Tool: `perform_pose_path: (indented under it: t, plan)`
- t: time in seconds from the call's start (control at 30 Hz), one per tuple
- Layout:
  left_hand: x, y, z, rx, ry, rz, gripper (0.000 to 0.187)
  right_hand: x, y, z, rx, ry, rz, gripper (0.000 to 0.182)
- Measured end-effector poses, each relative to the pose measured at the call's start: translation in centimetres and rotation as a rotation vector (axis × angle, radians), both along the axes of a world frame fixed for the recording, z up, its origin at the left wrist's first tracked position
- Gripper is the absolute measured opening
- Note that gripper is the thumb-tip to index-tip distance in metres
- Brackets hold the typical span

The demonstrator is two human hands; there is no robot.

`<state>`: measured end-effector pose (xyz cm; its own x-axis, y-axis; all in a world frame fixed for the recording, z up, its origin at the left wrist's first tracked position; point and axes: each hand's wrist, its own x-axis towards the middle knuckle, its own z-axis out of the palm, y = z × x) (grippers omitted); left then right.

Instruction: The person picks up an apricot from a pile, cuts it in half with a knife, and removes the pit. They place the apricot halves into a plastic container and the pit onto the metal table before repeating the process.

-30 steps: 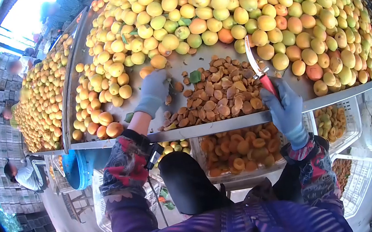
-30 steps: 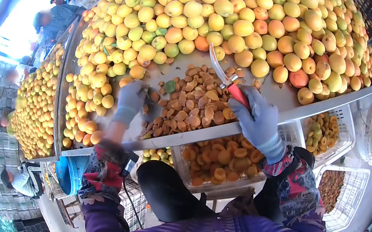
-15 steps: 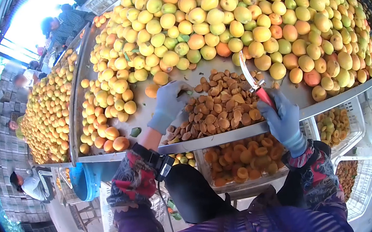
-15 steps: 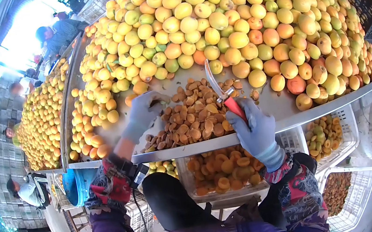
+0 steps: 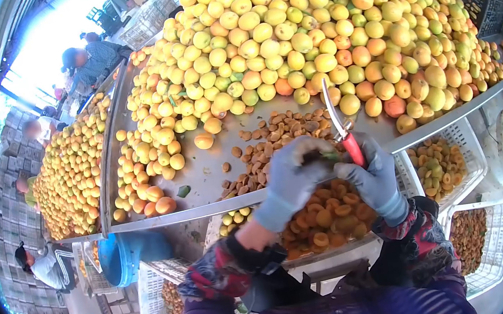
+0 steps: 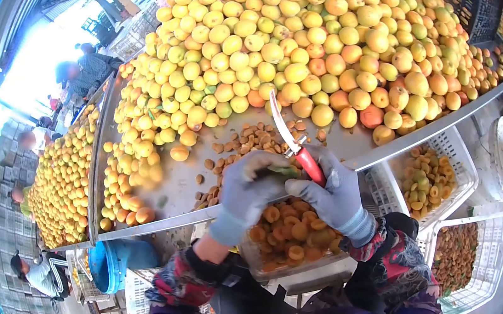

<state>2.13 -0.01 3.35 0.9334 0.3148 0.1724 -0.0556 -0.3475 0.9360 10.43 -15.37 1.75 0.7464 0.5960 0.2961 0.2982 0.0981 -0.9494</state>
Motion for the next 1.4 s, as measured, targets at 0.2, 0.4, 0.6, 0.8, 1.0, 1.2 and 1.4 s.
perform_pose_path:
  t: [0.2, 0.4, 0.6, 0.8, 1.0, 1.2, 1.4]
  plan:
    - [3.4, -7.8, 0.2, -0.739, 0.139, -0.188, 0.029, 2.5, -7.0, 2.3, 0.044, 0.303, 0.016, 0.033]
    - [7.7, -15.5, 1.2, -0.847, 0.053, -0.347, 0.054, 5.5, -15.3, 2.4, -0.185, 0.235, -0.290, 0.016]
    - [10.0, -17.5, -0.3, -0.154, -0.018, -0.416, 0.048, 9.8, -22.6, -3.2, -0.662, -0.319, -0.614, 0.018]
    - [6.1, -3.7, 1.2, 0.528, -0.004, 0.014, 0.021, 11.3, -26.0, -3.8, -1.027, -0.486, -0.952, 0.040]
    - [1.0, 14.3, -1.6, 0.853, 0.299, 0.299, 0.035, 13.9, -24.1, -0.3, -0.646, -0.474, -0.975, 0.035]
    - [0.4, 20.1, -3.8, 1.123, 0.209, 0.472, 0.057, 16.0, -20.7, -1.4, -0.645, -0.533, -0.966, 0.026]
    - [0.6, 20.8, -1.9, 0.815, 0.816, 0.365, 0.028, 10.2, -11.2, 3.7, -0.188, -0.101, -0.684, 0.022]
